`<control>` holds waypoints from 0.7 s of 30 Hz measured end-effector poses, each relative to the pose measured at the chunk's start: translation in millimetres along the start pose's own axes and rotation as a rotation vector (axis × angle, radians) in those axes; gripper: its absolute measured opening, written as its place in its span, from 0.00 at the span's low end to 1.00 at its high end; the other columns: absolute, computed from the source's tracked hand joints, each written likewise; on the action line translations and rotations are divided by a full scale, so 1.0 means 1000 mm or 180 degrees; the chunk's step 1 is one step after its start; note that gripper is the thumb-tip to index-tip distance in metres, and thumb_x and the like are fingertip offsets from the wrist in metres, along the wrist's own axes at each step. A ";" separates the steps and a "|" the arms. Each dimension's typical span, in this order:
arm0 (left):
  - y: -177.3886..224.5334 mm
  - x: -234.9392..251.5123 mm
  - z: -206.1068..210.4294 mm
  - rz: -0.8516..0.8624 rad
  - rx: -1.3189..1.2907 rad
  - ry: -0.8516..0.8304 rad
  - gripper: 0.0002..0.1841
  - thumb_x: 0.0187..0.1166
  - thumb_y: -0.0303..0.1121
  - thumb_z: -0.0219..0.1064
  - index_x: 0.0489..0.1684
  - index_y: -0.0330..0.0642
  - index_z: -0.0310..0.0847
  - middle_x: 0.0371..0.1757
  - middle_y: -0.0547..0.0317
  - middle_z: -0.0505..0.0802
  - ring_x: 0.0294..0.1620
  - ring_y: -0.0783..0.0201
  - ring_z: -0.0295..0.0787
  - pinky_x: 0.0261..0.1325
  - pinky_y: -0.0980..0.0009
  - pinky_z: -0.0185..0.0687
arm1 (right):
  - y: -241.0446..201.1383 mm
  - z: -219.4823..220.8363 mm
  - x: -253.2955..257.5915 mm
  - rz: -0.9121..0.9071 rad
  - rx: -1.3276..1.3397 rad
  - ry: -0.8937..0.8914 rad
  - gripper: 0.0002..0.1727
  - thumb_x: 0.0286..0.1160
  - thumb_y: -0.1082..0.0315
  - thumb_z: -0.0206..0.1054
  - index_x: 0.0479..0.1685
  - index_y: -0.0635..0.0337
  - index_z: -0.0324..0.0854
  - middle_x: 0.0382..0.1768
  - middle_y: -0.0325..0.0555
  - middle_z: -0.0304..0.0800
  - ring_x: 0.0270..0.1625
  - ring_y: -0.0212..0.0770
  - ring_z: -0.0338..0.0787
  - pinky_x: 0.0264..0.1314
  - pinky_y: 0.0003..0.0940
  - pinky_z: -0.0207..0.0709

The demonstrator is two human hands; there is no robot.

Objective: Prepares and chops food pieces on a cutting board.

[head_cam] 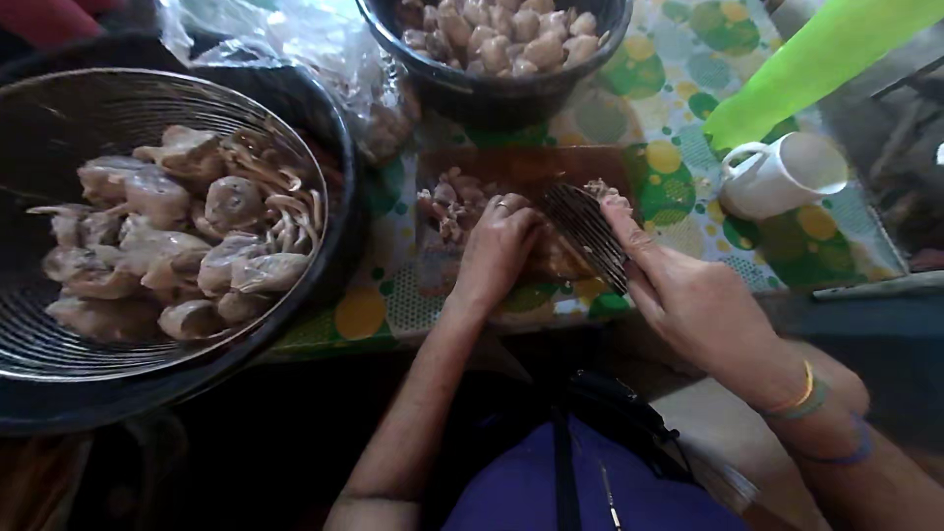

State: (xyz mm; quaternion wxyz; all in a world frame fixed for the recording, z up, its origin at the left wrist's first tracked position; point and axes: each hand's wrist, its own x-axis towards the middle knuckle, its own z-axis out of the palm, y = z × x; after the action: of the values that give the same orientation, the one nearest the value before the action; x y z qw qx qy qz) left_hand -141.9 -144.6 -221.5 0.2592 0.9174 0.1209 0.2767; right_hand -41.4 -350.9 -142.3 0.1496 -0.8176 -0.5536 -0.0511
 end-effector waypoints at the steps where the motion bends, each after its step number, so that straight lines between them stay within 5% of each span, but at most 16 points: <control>1: -0.002 0.001 0.001 0.0078 0.0015 0.0032 0.06 0.79 0.28 0.72 0.43 0.36 0.93 0.55 0.45 0.94 0.64 0.46 0.88 0.70 0.54 0.83 | -0.001 0.000 0.001 -0.0020 -0.0067 -0.0027 0.35 0.81 0.69 0.59 0.92 0.49 0.63 0.24 0.53 0.84 0.18 0.55 0.82 0.20 0.49 0.75; 5: -0.005 0.001 0.001 0.0083 -0.0058 0.0018 0.06 0.79 0.28 0.71 0.43 0.36 0.93 0.52 0.45 0.94 0.62 0.47 0.90 0.68 0.56 0.84 | -0.002 -0.003 0.015 -0.0108 -0.0038 -0.0213 0.34 0.82 0.69 0.58 0.92 0.51 0.62 0.24 0.53 0.85 0.20 0.54 0.84 0.21 0.49 0.77; 11: -0.001 -0.003 -0.003 -0.0025 -0.0129 0.0003 0.05 0.77 0.27 0.74 0.44 0.38 0.93 0.51 0.47 0.94 0.61 0.47 0.90 0.67 0.54 0.84 | -0.001 0.016 0.068 0.0284 0.0356 -0.0714 0.45 0.83 0.71 0.61 0.98 0.41 0.41 0.28 0.56 0.87 0.23 0.57 0.85 0.26 0.54 0.78; 15: 0.001 -0.005 -0.002 -0.0189 -0.0057 0.0131 0.05 0.76 0.29 0.76 0.37 0.36 0.90 0.48 0.45 0.92 0.58 0.45 0.88 0.62 0.53 0.85 | 0.004 0.008 0.043 0.0131 0.0292 -0.0650 0.44 0.81 0.72 0.61 0.98 0.45 0.45 0.30 0.57 0.89 0.24 0.58 0.86 0.26 0.56 0.79; 21: -0.002 -0.004 0.004 -0.0235 -0.0091 0.0166 0.05 0.79 0.30 0.72 0.40 0.37 0.92 0.47 0.46 0.94 0.58 0.48 0.90 0.63 0.55 0.86 | 0.006 -0.013 0.013 0.0140 0.0211 -0.0372 0.37 0.82 0.68 0.56 0.95 0.47 0.55 0.31 0.55 0.90 0.23 0.53 0.84 0.25 0.53 0.78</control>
State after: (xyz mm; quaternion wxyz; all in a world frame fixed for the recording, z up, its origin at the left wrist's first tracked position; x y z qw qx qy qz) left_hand -143.3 -146.1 -227.8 0.2790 0.9010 0.1574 0.2924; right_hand -29.9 -345.1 -127.5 0.1451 -0.8258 -0.5447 0.0184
